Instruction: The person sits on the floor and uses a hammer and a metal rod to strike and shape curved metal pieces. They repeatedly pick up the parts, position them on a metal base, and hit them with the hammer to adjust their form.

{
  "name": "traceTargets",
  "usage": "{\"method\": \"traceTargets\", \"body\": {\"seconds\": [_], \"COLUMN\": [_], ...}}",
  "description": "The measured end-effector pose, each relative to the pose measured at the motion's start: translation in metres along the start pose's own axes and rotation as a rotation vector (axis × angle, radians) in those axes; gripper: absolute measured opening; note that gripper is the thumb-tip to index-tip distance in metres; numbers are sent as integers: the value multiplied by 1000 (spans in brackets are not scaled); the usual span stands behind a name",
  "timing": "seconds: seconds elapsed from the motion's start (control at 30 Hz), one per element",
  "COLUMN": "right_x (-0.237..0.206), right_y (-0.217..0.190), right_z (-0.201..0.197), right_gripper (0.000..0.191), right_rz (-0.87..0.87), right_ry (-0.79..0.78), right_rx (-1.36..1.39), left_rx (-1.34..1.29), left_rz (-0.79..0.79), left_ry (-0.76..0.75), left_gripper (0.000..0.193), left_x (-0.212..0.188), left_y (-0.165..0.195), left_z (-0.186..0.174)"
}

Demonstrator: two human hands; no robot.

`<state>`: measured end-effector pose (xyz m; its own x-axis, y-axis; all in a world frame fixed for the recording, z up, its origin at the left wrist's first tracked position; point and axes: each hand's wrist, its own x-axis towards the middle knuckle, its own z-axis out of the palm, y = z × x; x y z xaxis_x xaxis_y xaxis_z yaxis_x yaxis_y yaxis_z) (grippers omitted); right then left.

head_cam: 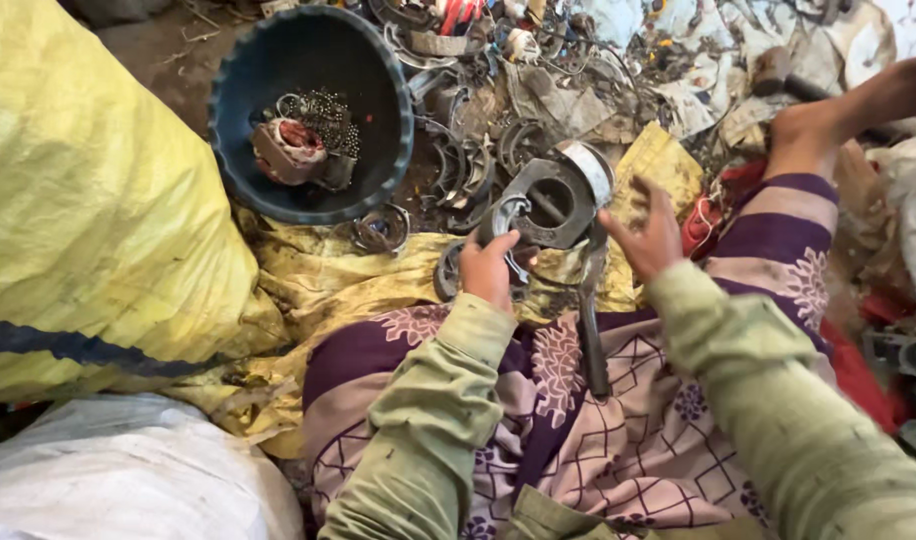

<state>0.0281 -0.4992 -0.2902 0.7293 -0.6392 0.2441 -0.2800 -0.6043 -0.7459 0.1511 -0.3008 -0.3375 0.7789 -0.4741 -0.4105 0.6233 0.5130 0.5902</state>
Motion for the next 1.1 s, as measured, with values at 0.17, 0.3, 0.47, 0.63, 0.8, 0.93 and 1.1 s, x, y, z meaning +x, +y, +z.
{"method": "traceTargets", "body": {"seconds": [0.17,0.3,0.47,0.63,0.8,0.93,1.1], "right_x": [72,88,65,-17,-103,-148,-177], "right_y": [0,-11,-29,-84,-101,-78,-55], "right_z": [29,29,-23,-102,-133,-107,-73], "right_gripper": [73,51,47,39,43,42,42], "right_rz": [70,47,-44,347,380,451,506], "right_ry": [-73,-247,-67,-176,-298,-215,-336], "right_rx": [-321,-598,-361,812,1314,1345,1598], "left_rx": [-63,7,78,348,1121,1158,618], "left_rz": [14,27,99,209,607,650,102], "left_ry": [62,-16,-82,-162,-321,-303,-345], "left_gripper": [33,35,35,39,60,49,54], "left_x": [21,28,36,47,25,-9,-67], "left_y": [10,6,-7,-9,-13,-21,-19], "left_z": [4,5,0,-10,-18,-19,-9]}}
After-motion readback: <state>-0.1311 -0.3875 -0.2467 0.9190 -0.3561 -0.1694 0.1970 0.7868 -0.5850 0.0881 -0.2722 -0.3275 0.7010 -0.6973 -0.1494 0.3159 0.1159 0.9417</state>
